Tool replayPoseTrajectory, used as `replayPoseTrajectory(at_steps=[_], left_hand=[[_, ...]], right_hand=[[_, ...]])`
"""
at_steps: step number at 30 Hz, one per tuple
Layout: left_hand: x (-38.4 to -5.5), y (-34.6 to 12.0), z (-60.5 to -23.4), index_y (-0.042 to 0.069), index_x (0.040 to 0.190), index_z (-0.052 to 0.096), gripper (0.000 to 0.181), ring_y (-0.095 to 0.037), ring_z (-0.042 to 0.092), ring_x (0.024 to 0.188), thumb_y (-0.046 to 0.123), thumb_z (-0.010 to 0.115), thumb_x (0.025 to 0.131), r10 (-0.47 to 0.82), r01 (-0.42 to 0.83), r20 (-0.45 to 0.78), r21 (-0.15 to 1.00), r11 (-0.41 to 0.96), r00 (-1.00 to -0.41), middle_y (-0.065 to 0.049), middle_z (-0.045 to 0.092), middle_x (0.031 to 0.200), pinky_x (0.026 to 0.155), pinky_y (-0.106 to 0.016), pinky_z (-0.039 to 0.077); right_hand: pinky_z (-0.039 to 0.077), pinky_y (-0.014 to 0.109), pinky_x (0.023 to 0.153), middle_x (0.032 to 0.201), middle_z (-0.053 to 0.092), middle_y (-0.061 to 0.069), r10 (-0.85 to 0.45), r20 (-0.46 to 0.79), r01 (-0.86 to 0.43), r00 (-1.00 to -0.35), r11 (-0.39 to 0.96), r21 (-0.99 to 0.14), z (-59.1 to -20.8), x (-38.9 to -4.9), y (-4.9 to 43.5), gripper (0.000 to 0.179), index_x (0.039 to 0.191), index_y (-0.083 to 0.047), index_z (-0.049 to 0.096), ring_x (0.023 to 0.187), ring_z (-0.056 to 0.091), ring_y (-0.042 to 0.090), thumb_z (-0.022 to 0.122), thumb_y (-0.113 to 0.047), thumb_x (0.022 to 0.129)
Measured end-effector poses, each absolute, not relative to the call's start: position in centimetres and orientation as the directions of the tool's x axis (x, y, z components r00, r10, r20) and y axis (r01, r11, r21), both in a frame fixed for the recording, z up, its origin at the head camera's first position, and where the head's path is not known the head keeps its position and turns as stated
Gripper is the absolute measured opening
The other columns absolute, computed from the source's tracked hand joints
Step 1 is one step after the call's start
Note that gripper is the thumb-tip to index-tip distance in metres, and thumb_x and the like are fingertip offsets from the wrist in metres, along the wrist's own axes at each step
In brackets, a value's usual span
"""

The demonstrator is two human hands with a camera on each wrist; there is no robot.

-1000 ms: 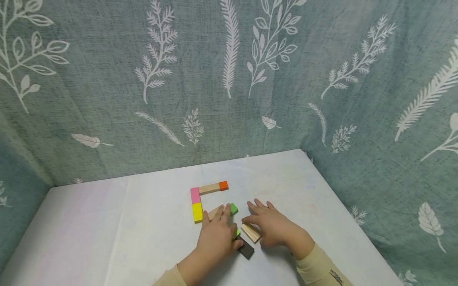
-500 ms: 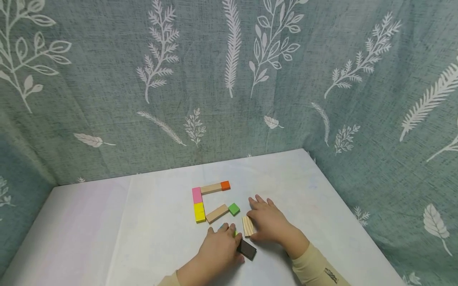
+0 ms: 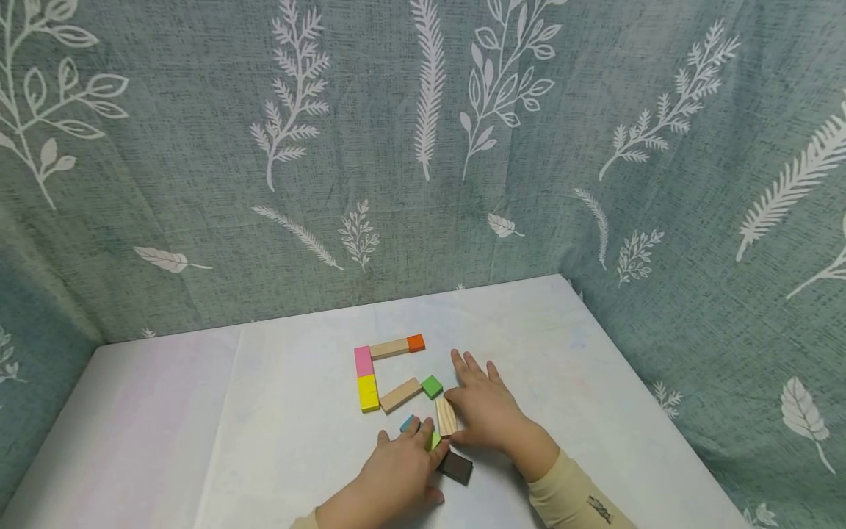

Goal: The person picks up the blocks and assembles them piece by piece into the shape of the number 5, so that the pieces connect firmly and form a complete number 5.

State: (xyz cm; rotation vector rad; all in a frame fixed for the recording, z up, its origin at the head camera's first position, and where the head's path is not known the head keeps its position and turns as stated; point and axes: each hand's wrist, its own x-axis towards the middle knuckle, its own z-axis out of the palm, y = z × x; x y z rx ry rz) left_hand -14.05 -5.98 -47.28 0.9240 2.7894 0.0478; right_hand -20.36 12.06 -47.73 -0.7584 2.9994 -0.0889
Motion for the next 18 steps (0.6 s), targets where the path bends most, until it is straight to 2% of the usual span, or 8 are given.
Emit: replayPoseTrajectory(at_steps=[18], left_hand=[[-13.50, -6.23, -47.30, 0.030, 0.131, 0.057, 0.063, -0.035, 0.042, 0.133, 0.059, 0.067, 0.075, 0.585, 0.568, -0.209, 0.141, 0.811, -0.784, -0.009, 0.046, 0.145, 0.078, -0.070, 0.045]], right_hand=[[0.022, 0.061, 0.111, 0.158, 0.017, 0.014, -0.466, -0.048, -0.463, -0.883, 0.884, -0.057, -47.67, -20.55, 11.78, 0.066, 0.116, -0.020, 0.068, 0.145, 0.017, 0.034, 0.082, -0.055, 0.061]])
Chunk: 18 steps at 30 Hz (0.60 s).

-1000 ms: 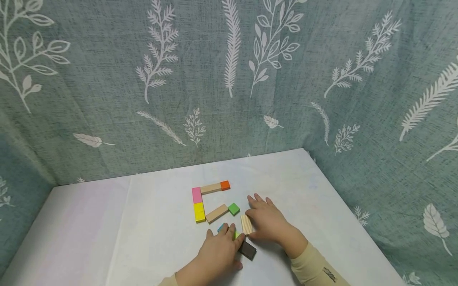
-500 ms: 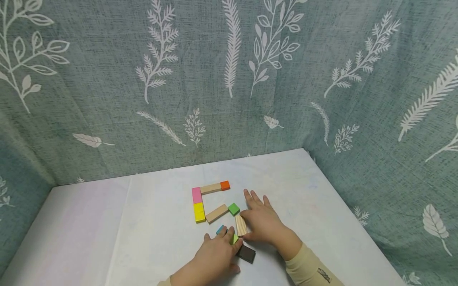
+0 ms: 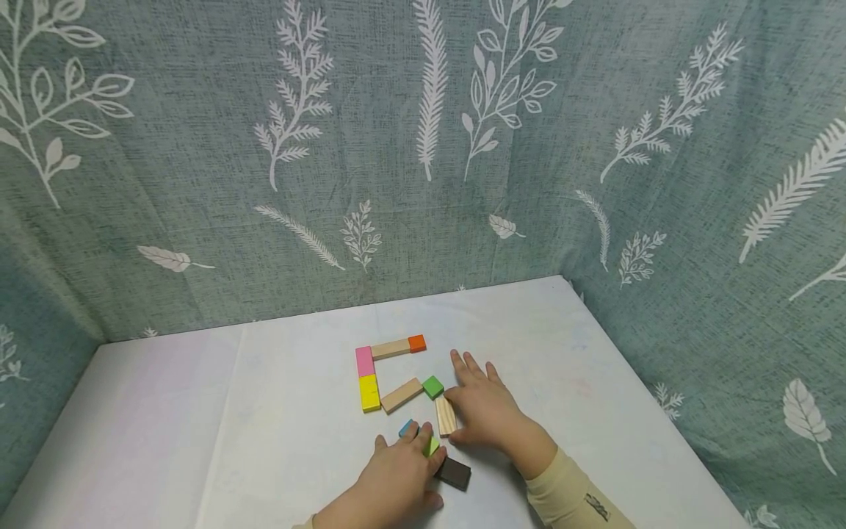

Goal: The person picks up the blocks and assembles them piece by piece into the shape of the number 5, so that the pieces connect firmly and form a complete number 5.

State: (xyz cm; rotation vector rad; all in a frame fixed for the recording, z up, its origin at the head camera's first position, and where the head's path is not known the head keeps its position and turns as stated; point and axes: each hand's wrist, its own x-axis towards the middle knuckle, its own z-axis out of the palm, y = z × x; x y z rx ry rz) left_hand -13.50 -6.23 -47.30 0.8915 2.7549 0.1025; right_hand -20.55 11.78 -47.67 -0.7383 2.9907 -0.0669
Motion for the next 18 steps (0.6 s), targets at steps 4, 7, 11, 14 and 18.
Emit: replayPoseTrajectory(at_steps=[4, 7, 11, 14, 18], left_hand=[[-13.59, -6.33, -47.29, 0.030, 0.130, 0.058, 0.062, -0.035, 0.041, 0.134, 0.059, 0.066, 0.076, 0.582, 0.560, -0.225, 0.159, 0.813, -0.782, -0.008, 0.045, 0.145, 0.078, -0.072, 0.044], [-13.62, -6.38, -47.33, 0.030, 0.130, 0.058, 0.062, -0.035, 0.041, 0.134, 0.059, 0.066, 0.076, 0.580, 0.556, -0.232, 0.164, 0.815, -0.781, -0.008, 0.045, 0.145, 0.078, -0.072, 0.043], [-13.74, -6.36, -47.46, 0.030, 0.130, 0.058, 0.062, -0.035, 0.041, 0.134, 0.059, 0.066, 0.076, 0.580, 0.556, -0.234, 0.164, 0.815, -0.781, -0.008, 0.045, 0.145, 0.080, -0.073, 0.042], [-13.78, -6.37, -47.50, 0.030, 0.131, 0.057, 0.064, -0.035, 0.041, 0.134, 0.060, 0.067, 0.075, 0.582, 0.561, -0.236, 0.159, 0.813, -0.778, -0.008, 0.045, 0.145, 0.082, -0.073, 0.041], [-13.67, -6.52, -47.39, 0.029, 0.135, 0.053, 0.072, -0.034, 0.041, 0.134, 0.062, 0.068, 0.073, 0.591, 0.571, -0.222, 0.151, 0.807, -0.776, -0.009, 0.042, 0.148, 0.084, -0.073, 0.040]], right_hand=[[0.021, 0.061, 0.111, 0.158, 0.016, 0.014, -0.466, -0.051, -0.463, -0.883, 0.884, -0.062, -47.73, -20.77, 11.76, 0.066, 0.116, -0.020, 0.068, 0.145, 0.017, 0.035, 0.082, -0.053, 0.060], [0.021, 0.061, 0.111, 0.158, 0.017, 0.014, -0.464, -0.050, -0.461, -0.884, 0.885, -0.068, -47.74, -20.84, 11.72, 0.066, 0.116, -0.020, 0.067, 0.145, 0.017, 0.035, 0.083, -0.052, 0.060], [0.022, 0.061, 0.111, 0.157, 0.018, 0.015, -0.461, -0.048, -0.458, -0.886, 0.886, -0.069, -47.72, -20.91, 11.62, 0.065, 0.116, -0.020, 0.068, 0.145, 0.018, 0.035, 0.083, -0.051, 0.061], [0.022, 0.061, 0.111, 0.157, 0.019, 0.015, -0.460, -0.049, -0.456, -0.887, 0.887, -0.067, -47.69, -20.91, 11.59, 0.065, 0.116, -0.019, 0.067, 0.145, 0.018, 0.035, 0.083, -0.050, 0.061], [0.023, 0.061, 0.110, 0.157, 0.020, 0.015, -0.462, -0.049, -0.458, -0.886, 0.886, -0.072, -47.74, -20.89, 11.66, 0.066, 0.117, -0.019, 0.067, 0.144, 0.020, 0.035, 0.083, -0.051, 0.061]])
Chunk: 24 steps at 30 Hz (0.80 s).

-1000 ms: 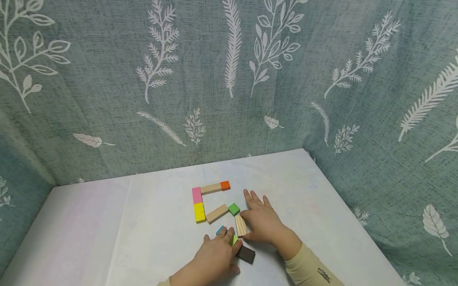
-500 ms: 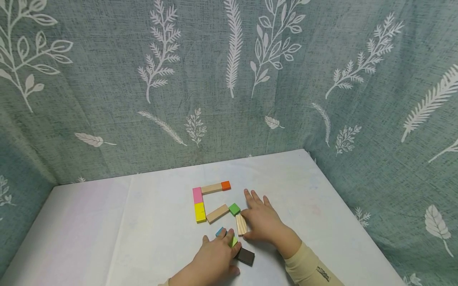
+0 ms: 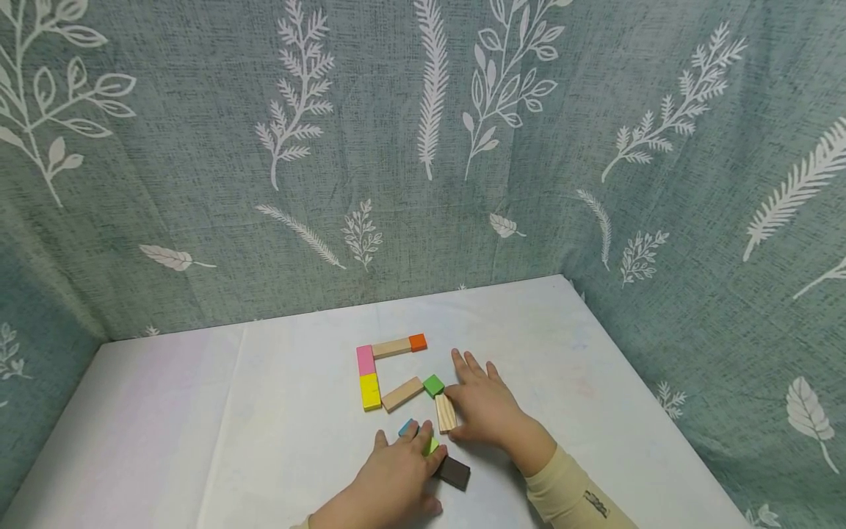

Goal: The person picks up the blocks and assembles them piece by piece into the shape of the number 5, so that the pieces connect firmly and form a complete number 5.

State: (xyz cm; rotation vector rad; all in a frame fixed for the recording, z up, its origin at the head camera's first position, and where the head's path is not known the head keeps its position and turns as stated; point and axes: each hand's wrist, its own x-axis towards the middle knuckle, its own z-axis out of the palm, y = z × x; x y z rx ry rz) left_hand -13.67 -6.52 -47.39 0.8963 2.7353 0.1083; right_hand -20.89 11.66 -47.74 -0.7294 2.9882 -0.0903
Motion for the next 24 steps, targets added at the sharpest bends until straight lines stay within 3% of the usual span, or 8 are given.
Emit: replayPoseTrajectory(at_steps=[7, 14, 24], left_hand=[[-14.5, -7.5, -46.4, 0.022, 0.141, 0.046, 0.083, -0.031, 0.038, 0.137, 0.064, 0.067, 0.073, 0.554, 0.540, -0.111, 0.131, 0.831, -0.825, -0.010, 0.034, 0.152, 0.093, -0.070, 0.037], [-17.2, -9.5, -46.0, 0.017, 0.134, 0.054, 0.077, -0.031, 0.042, 0.134, 0.059, 0.072, 0.072, 0.396, 0.400, 0.060, 0.169, 0.901, -0.916, -0.012, 0.041, 0.147, 0.096, -0.064, 0.040], [-18.2, -10.3, -47.3, 0.016, 0.124, 0.063, 0.069, -0.032, 0.046, 0.130, 0.057, 0.075, 0.070, 0.354, 0.354, 0.031, 0.173, 0.919, -0.935, -0.013, 0.045, 0.144, 0.095, -0.064, 0.040]], right_hand=[[0.024, 0.061, 0.110, 0.156, 0.022, 0.015, -0.466, -0.039, -0.462, -0.884, 0.883, -0.082, -47.6, -20.8, 12.1, 0.072, 0.120, -0.019, 0.065, 0.143, 0.022, 0.035, 0.082, -0.055, 0.060], [0.027, 0.062, 0.108, 0.150, 0.037, 0.015, -0.464, -0.034, -0.461, -0.885, 0.884, -0.074, -47.3, -20.8, 12.3, 0.059, 0.104, -0.017, 0.073, 0.140, 0.031, 0.036, 0.081, -0.056, 0.061], [0.029, 0.061, 0.107, 0.145, 0.044, 0.013, -0.456, -0.049, -0.455, -0.888, 0.890, -0.046, -47.7, -20.8, 12.3, 0.053, 0.099, -0.019, 0.074, 0.138, 0.035, 0.036, 0.077, -0.060, 0.064]])
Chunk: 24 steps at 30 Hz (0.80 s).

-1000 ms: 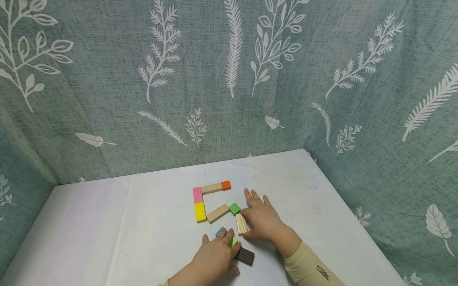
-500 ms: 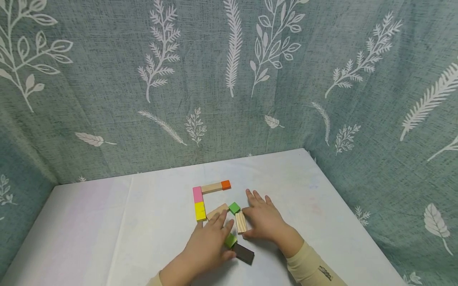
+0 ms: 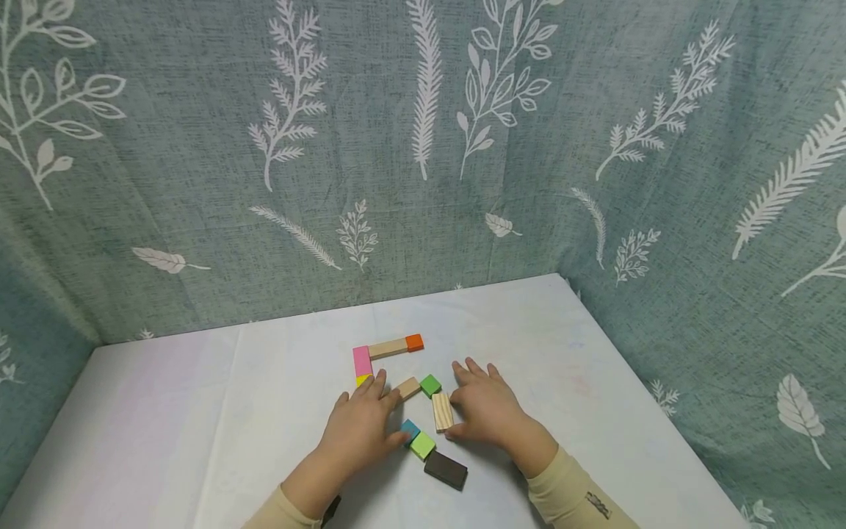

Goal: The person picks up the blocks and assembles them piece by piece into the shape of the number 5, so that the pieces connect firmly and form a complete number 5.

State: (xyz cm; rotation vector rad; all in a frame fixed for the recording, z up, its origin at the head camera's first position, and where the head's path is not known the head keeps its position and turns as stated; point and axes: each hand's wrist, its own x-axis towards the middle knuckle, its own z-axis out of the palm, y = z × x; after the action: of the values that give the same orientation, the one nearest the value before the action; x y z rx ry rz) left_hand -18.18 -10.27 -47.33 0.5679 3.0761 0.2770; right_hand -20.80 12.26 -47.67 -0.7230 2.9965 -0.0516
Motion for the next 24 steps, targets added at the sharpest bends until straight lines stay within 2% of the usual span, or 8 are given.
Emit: replayPoseTrajectory(at_steps=[9, 24], left_hand=[[-18.06, -10.36, -48.08, 0.015, 0.127, 0.060, 0.072, -0.035, 0.042, 0.133, 0.058, 0.074, 0.070, 0.390, 0.388, 0.026, 0.178, 0.904, -0.920, -0.014, 0.044, 0.145, 0.096, -0.065, 0.039], [-17.89, -10.17, -48.45, 0.017, 0.129, 0.059, 0.075, -0.034, 0.038, 0.136, 0.058, 0.075, 0.069, 0.391, 0.384, 0.002, 0.191, 0.903, -0.921, -0.013, 0.042, 0.147, 0.098, -0.066, 0.037]], right_hand=[[0.029, 0.060, 0.107, 0.143, 0.048, 0.012, -0.456, -0.070, -0.452, -0.887, 0.890, -0.060, -47.45, -20.75, 12.31, 0.055, 0.105, -0.020, 0.073, 0.137, 0.036, 0.036, 0.078, -0.057, 0.065], [0.029, 0.060, 0.108, 0.139, 0.052, 0.009, -0.433, -0.082, -0.431, -0.898, 0.901, -0.045, -47.79, -20.97, 12.14, 0.053, 0.096, -0.019, 0.075, 0.136, 0.038, 0.035, 0.077, -0.060, 0.064]])
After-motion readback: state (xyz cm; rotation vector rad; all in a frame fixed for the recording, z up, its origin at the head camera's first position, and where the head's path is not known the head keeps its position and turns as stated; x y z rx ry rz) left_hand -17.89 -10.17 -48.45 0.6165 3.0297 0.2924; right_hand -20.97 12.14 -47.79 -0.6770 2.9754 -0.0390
